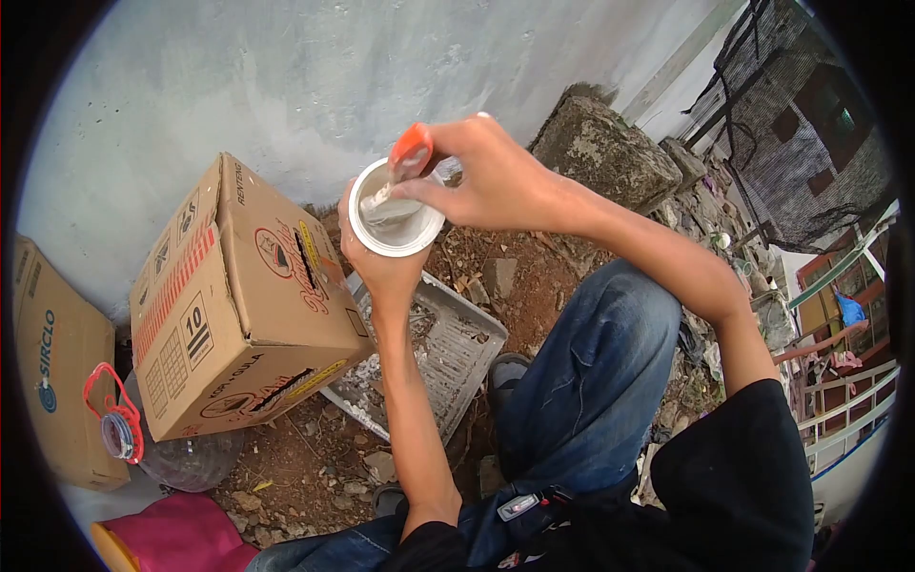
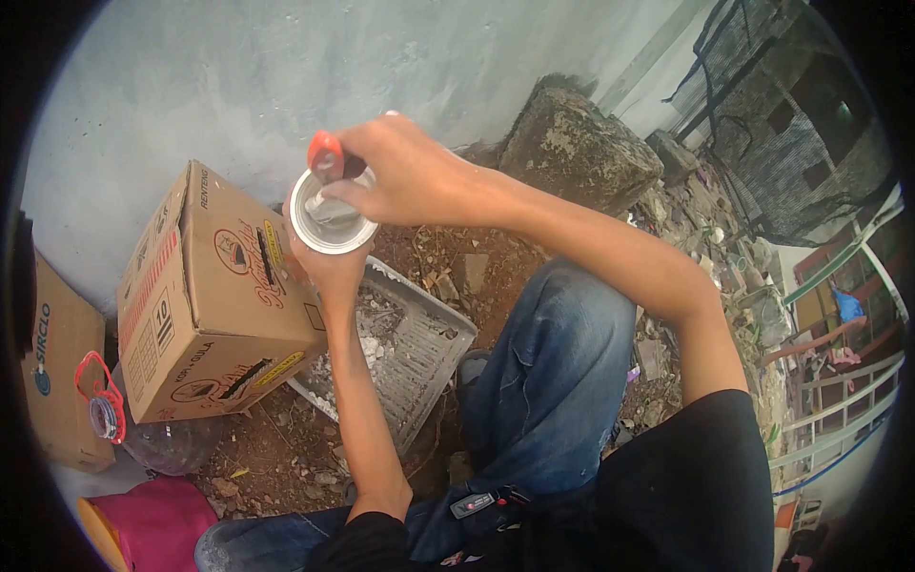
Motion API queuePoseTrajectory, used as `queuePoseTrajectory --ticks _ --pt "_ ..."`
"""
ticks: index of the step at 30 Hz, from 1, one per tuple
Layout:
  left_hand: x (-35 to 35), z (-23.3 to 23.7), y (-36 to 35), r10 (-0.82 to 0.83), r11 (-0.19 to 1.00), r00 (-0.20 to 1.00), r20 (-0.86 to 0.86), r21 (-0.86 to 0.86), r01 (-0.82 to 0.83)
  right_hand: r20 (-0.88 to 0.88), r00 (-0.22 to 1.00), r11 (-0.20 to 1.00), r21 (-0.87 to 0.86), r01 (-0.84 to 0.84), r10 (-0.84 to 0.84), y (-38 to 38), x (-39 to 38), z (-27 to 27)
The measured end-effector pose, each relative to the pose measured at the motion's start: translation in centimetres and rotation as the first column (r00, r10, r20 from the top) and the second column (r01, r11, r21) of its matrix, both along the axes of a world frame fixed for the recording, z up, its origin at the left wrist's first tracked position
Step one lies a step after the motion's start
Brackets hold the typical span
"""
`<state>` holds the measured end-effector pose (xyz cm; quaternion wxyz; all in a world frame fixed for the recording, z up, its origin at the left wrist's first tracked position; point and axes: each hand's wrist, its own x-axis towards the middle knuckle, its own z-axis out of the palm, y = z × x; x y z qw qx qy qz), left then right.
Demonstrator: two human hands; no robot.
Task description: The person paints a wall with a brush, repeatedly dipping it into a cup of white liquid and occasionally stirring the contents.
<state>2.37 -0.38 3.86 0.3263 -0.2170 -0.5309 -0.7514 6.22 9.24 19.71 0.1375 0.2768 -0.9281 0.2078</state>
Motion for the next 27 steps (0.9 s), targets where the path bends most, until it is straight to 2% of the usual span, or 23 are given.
queuePoseTrajectory --ticks 4,7,11,15,17,20,23,24,27 --pt "-0.4 0.2 -0.4 0.026 1.0 0.999 0.043 -0.012 -0.026 -0.054 0.998 0.975 -0.222 0.006 -0.018 0.7 0.0 0.4" --pt "-0.4 0.5 -0.5 0.005 1.0 0.996 0.085 0.012 -0.006 0.014 0.999 0.932 -0.361 0.039 -0.036 1.4 -0.2 0.6" --pt "-1.1 0.0 -0.1 -0.042 0.998 0.989 0.143 0.057 0.034 0.102 0.99 0.877 -0.46 0.137 -0.101 2.8 -0.9 0.5" --pt "-1.4 0.0 0.3 -0.003 1.0 0.984 0.18 0.029 -0.002 0.129 0.984 0.845 -0.505 0.175 -0.126 3.7 -1.2 0.6" --pt "-1.6 -0.2 0.4 0.023 1.0 0.987 0.156 -0.012 -0.021 0.154 0.976 0.863 -0.461 0.206 -0.151 3.8 -0.9 0.9" --pt "-1.2 -0.3 0.9 -0.049 0.999 0.987 0.153 0.017 0.047 0.172 0.973 0.813 -0.537 0.226 -0.157 4.7 -1.2 -0.2" --pt "-0.2 0.8 0.8 -0.038 0.998 0.98 0.197 -0.037 0.046 0.234 0.962 0.785 -0.565 0.254 -0.143 4.6 -1.0 -0.2" --pt "0.0 1.1 0.6 -0.011 0.996 0.985 0.173 -0.085 0.026 0.257 0.956 0.8 -0.539 0.263 -0.142 4.8 -1.0 -0.1" --pt "-0.3 0.6 1.1 -0.025 0.998 0.986 0.165 -0.058 0.035 0.302 0.946 0.837 -0.482 0.257 -0.117 5.5 -1.3 -0.5"
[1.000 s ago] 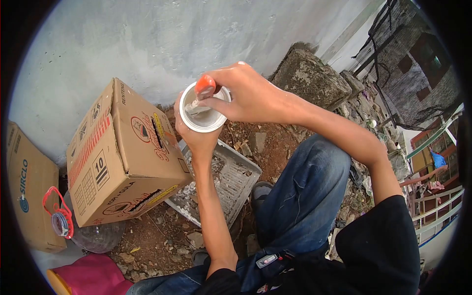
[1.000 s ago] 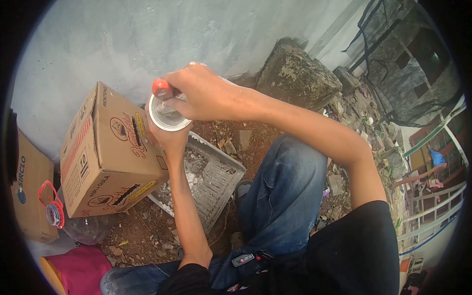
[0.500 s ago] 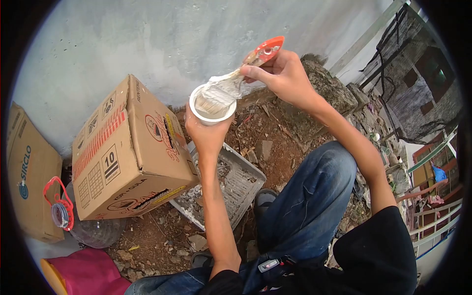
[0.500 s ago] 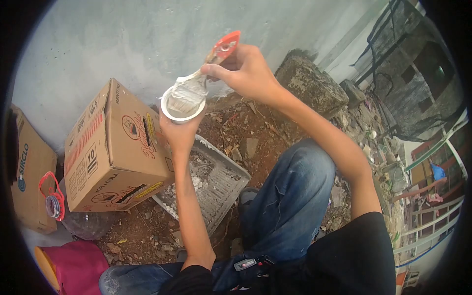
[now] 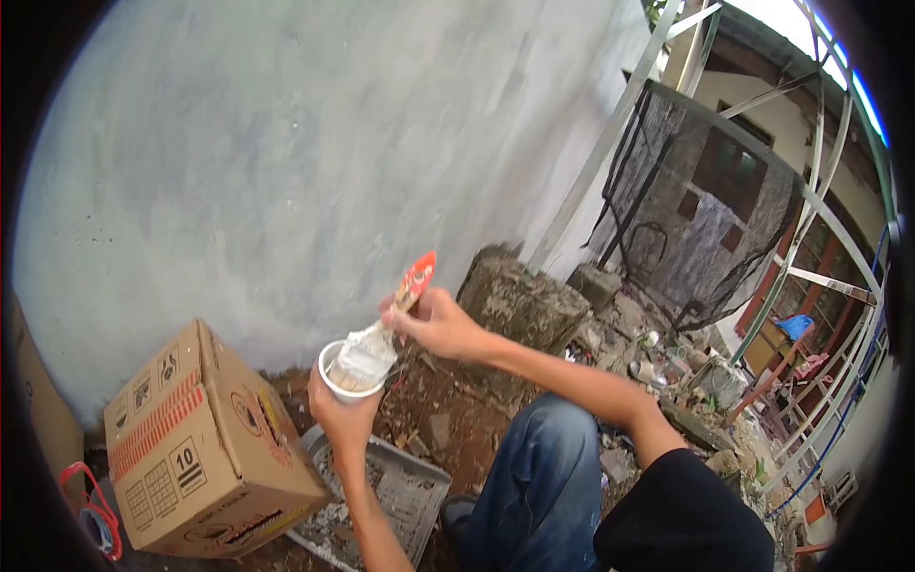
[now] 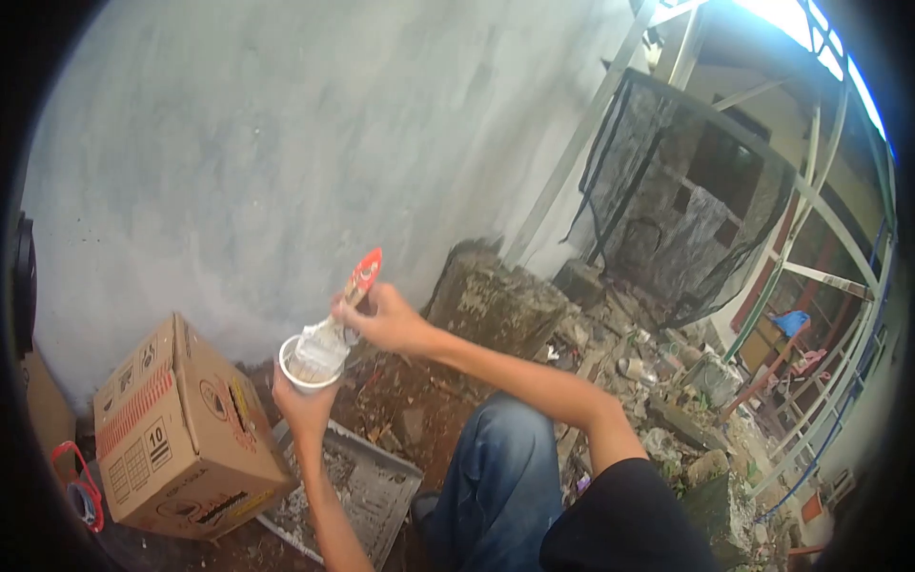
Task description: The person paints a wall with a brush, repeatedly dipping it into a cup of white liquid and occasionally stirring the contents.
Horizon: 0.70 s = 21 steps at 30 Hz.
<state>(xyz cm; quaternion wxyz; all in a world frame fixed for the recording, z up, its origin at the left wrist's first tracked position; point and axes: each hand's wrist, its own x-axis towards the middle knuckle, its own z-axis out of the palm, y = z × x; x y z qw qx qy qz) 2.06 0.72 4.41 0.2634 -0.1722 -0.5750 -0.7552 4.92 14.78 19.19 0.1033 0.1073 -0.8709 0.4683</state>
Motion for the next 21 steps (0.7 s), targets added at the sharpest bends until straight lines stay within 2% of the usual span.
queuePoseTrajectory --ticks 2,4,6,7,10,14,17,21 --pt "-0.1 0.0 0.1 -0.025 0.999 1.0 0.008 0.026 0.025 0.004 1.0 0.999 -0.03 -0.028 0.028 0.0 0.1 -0.1" --pt "0.2 -0.1 -0.1 -0.026 0.999 0.999 0.023 0.025 0.026 0.076 0.995 0.997 0.045 -0.063 0.059 -0.2 0.8 0.9" --pt "0.3 -0.2 -0.3 -0.003 1.0 0.999 0.034 0.004 0.002 0.073 0.991 0.982 0.141 -0.125 0.116 -0.1 1.0 1.0" --pt "0.0 -0.6 -0.2 0.019 1.0 0.999 0.034 -0.013 -0.019 0.075 0.987 0.969 0.191 -0.156 0.144 0.0 1.0 1.1" --pt "0.2 -0.5 -0.7 0.077 0.989 0.997 0.031 -0.13 -0.073 0.17 0.977 0.972 0.177 -0.158 0.128 0.1 1.0 0.8" --pt "0.5 -0.2 -1.0 0.094 0.98 0.995 0.042 -0.182 -0.085 0.117 0.98 0.964 0.193 -0.183 0.163 0.4 0.5 0.6" --pt "0.1 -0.6 -0.5 0.067 0.989 0.998 0.009 -0.134 -0.065 0.043 0.99 0.976 0.167 -0.142 0.137 1.0 0.1 0.1" --pt "0.4 -0.2 -0.5 0.067 0.989 0.998 0.005 -0.135 -0.066 0.037 0.992 0.977 0.172 -0.125 0.121 0.6 0.4 0.8"
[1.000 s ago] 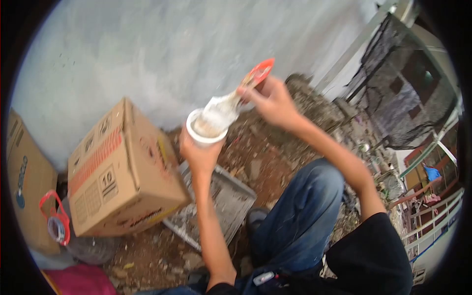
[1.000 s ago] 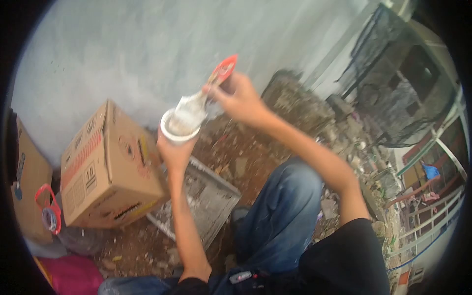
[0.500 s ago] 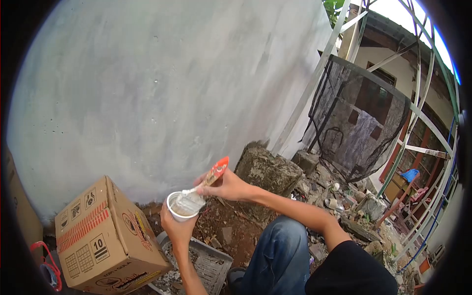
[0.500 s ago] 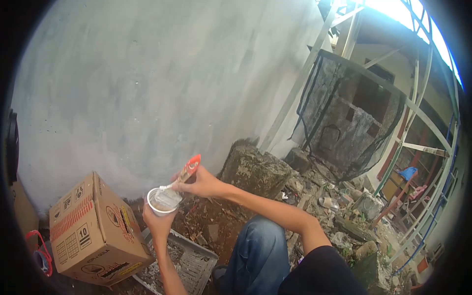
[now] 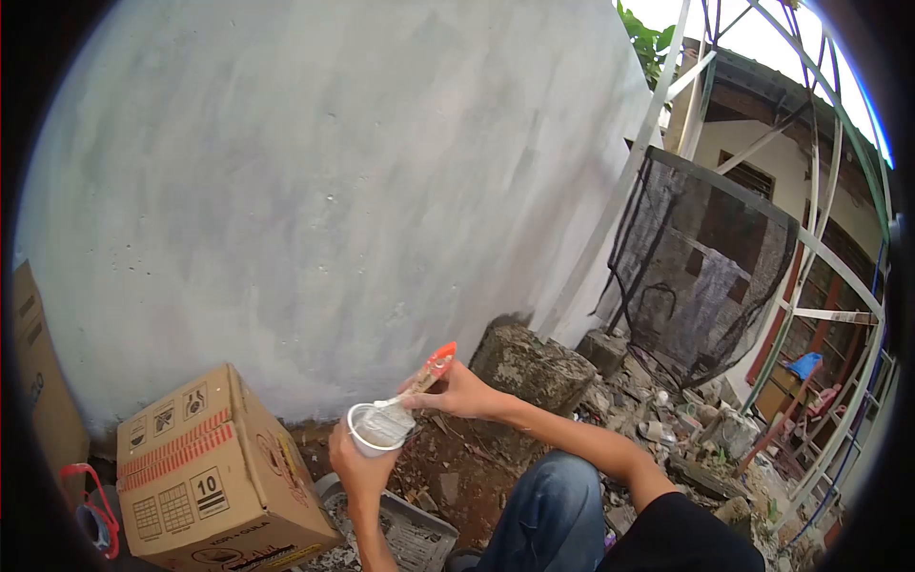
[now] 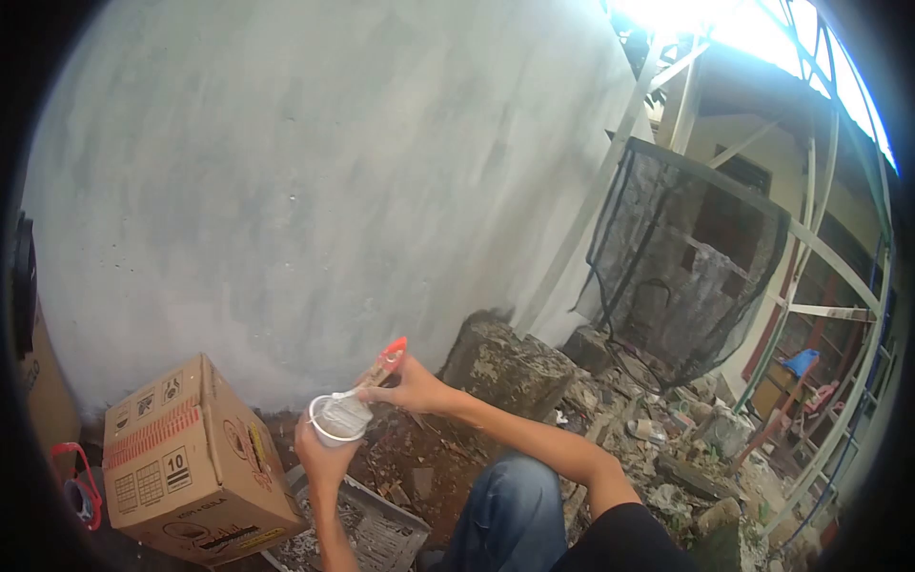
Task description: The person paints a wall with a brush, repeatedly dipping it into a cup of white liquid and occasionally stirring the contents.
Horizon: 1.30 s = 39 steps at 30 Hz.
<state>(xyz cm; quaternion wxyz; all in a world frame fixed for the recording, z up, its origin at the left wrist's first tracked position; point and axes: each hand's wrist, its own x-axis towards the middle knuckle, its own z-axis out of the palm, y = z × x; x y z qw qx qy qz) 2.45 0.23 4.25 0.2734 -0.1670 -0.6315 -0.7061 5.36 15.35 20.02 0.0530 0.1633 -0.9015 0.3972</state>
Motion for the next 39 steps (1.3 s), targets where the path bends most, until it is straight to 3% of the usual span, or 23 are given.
queuePoseTrajectory --ticks 2,3,8,11,15,23,32,39 --pt "0.5 -0.3 0.2 -0.005 0.999 1.0 0.023 -0.037 0.006 0.025 1.0 1.0 -0.008 -0.007 0.007 -0.1 0.4 0.3" --pt "0.1 0.0 0.1 0.015 0.999 1.0 0.026 -0.044 -0.014 -0.05 0.999 0.992 0.122 -0.009 0.016 0.2 0.1 0.1" --pt "-0.8 -1.4 0.7 0.064 0.997 0.998 -0.018 -0.049 -0.064 0.008 1.0 0.99 0.141 -0.029 0.029 0.1 0.2 -0.5" --pt "-0.3 -0.2 -0.1 0.002 1.0 0.998 0.058 -0.027 0.0 -0.03 0.995 0.992 0.093 -0.09 0.094 -0.2 0.1 -0.3" --pt "-0.7 -0.9 0.0 0.052 0.998 0.998 0.032 -0.045 -0.05 -0.02 0.999 0.99 0.139 -0.038 0.041 -0.3 0.0 -0.4" --pt "-1.1 -2.0 -0.1 0.001 1.0 0.999 0.039 0.003 -0.001 0.047 0.998 0.982 0.182 -0.057 0.049 -2.3 1.0 0.6" --pt "-1.0 -1.2 -1.6 0.037 0.995 0.997 0.068 0.094 -0.044 -0.034 0.999 0.998 0.06 0.002 0.0 -2.3 0.3 0.3" --pt "-1.3 -1.0 -2.8 0.048 0.984 0.997 0.063 0.17 -0.058 -0.013 0.993 0.968 -0.225 0.115 -0.121 -2.3 -0.2 -0.1"
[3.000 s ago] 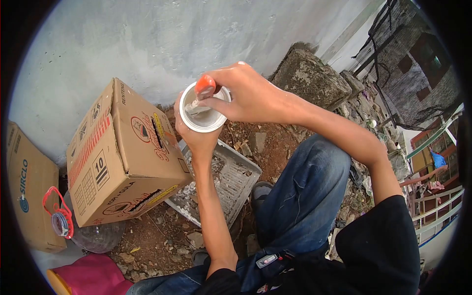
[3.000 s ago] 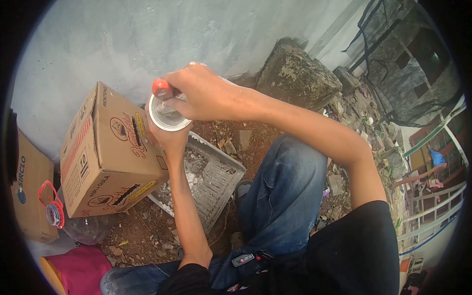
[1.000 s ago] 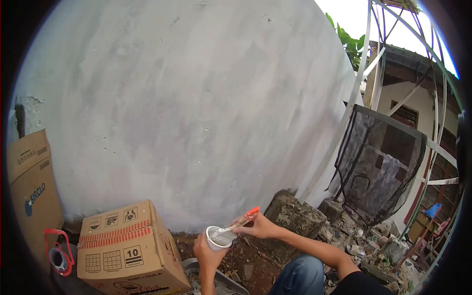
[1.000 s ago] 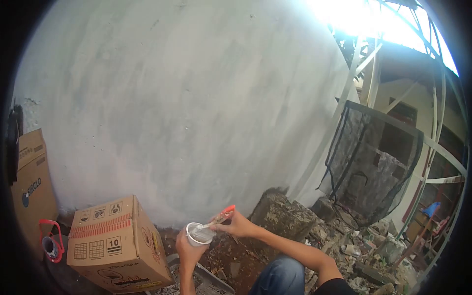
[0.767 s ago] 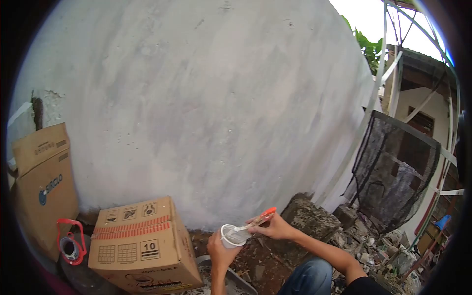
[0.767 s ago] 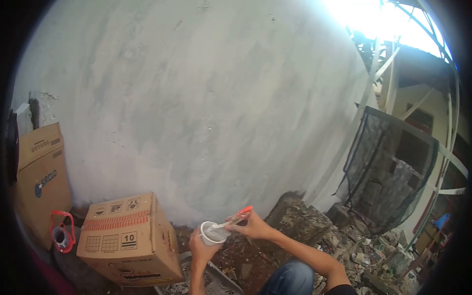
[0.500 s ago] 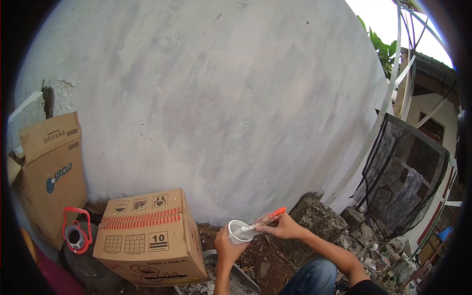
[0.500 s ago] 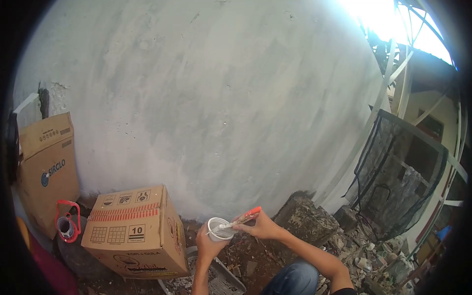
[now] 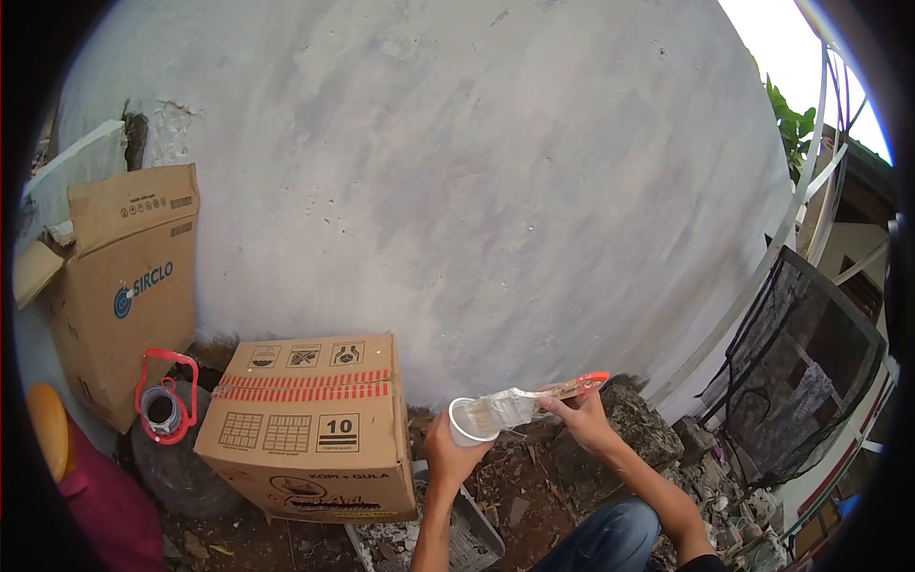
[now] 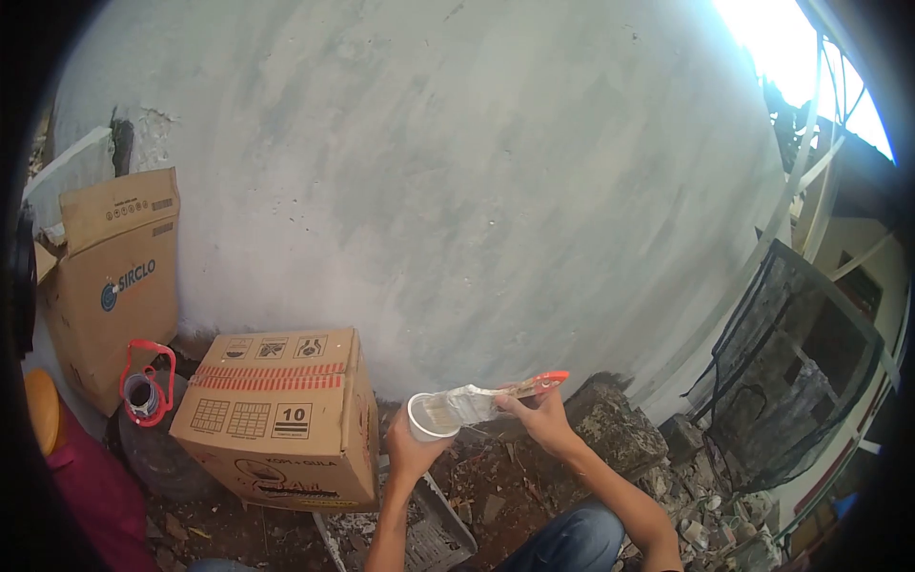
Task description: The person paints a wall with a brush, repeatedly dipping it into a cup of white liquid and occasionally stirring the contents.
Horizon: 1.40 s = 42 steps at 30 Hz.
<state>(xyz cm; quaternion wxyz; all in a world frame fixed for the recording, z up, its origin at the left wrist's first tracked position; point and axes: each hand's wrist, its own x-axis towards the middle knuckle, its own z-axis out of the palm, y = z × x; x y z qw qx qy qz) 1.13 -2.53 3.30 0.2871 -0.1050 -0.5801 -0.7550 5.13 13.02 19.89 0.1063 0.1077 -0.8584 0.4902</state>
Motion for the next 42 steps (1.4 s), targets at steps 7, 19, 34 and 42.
queuePoseTrajectory --ticks 7,19,34,42 --pt "-0.2 -0.3 0.0 0.018 1.0 1.0 -0.025 0.024 -0.017 0.059 0.997 0.98 -0.197 -0.035 0.047 0.0 -0.6 -0.9" --pt "0.3 -0.9 -1.2 0.027 0.999 0.997 0.071 -0.036 -0.024 -0.367 0.902 0.968 -0.01 -0.249 0.228 -13.1 -9.0 6.0" --pt "0.0 -3.2 2.9 -0.063 0.996 0.994 0.092 -0.051 0.068 -0.835 0.295 0.869 0.494 0.031 0.464 -29.8 -16.1 14.4" --pt "0.0 -3.4 2.5 -0.109 0.993 0.989 0.101 -0.032 0.112 -0.5 0.029 0.411 0.743 0.528 0.866 -29.0 -16.6 4.8"
